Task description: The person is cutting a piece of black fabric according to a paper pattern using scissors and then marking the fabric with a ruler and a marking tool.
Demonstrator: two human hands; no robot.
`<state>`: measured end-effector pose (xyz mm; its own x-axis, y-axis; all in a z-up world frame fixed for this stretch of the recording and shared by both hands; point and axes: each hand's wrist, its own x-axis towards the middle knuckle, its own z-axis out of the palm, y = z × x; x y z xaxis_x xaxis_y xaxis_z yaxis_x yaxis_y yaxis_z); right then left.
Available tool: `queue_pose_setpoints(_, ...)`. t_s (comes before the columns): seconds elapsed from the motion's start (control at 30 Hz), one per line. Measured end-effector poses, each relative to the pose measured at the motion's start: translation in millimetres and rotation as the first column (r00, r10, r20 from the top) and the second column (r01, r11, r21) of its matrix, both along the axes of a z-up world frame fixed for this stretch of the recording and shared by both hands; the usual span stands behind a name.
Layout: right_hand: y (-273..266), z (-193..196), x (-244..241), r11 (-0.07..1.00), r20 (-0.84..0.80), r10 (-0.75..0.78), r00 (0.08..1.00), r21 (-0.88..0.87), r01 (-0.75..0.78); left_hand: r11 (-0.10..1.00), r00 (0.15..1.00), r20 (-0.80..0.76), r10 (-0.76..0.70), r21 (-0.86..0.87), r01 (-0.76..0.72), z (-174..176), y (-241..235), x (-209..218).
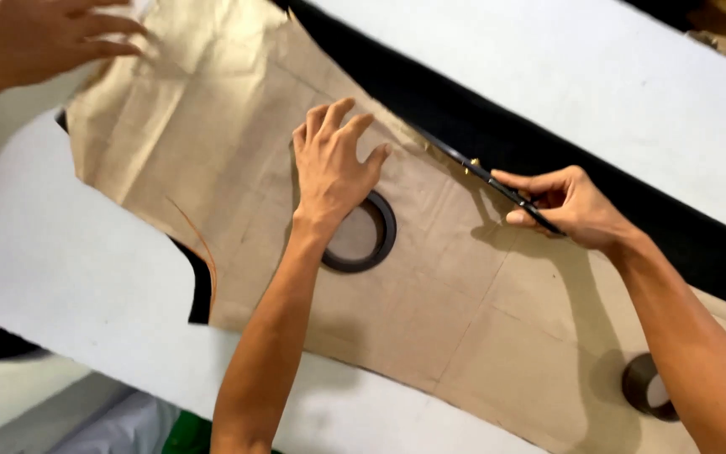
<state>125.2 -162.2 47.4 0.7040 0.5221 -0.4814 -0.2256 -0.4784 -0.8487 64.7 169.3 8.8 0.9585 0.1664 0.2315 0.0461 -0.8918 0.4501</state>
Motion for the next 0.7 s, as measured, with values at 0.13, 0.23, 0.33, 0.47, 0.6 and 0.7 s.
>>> queue_pose_setpoints(0.13, -1.5, -2.2, -17.6, 0.992, 0.006, -0.005, 1.000, 0.127, 0.004, 0.997, 0.998, -0.038, -0.046, 0.068, 0.049, -5.4, 21.4, 1.9)
queue_pose_setpoints(0.23, 16.6, 25.2, -11.4, 1.000, -0.052, -0.030, 0.998, 0.005, 0.030, 0.989, 0.997, -0.008, -0.076, 0.129, 0.077, 2.4, 40.1, 12.5)
queue_pose_setpoints(0.33, 21.9, 26.2, -8.7, 0.999, -0.069, -0.030, 0.997, -0.031, 0.028, 0.988, 0.996, 0.039, -0.082, 0.135, 0.076, 0.6, 52.7, 13.1)
queue_pose_setpoints(0.47, 24.7, 21.4, -13.8, 0.997, -0.099, -0.070, 0.993, -0.050, 0.065, 0.988, 0.987, 0.135, -0.092, 0.134, 0.074, -1.7, 58.3, 9.8)
queue_pose_setpoints(0.6, 21.2, 9.8, -13.8, 0.992, -0.103, -0.057, 0.993, -0.118, 0.045, 0.993, 0.990, 0.121, -0.073, 0.099, 0.061, -3.8, 59.6, 9.5)
queue_pose_setpoints(0.7, 16.2, 1.7, -12.3, 0.996, -0.084, -0.044, 0.996, -0.081, 0.037, 0.993, 0.988, 0.131, -0.077, 0.098, 0.065, -2.4, 61.2, 12.1)
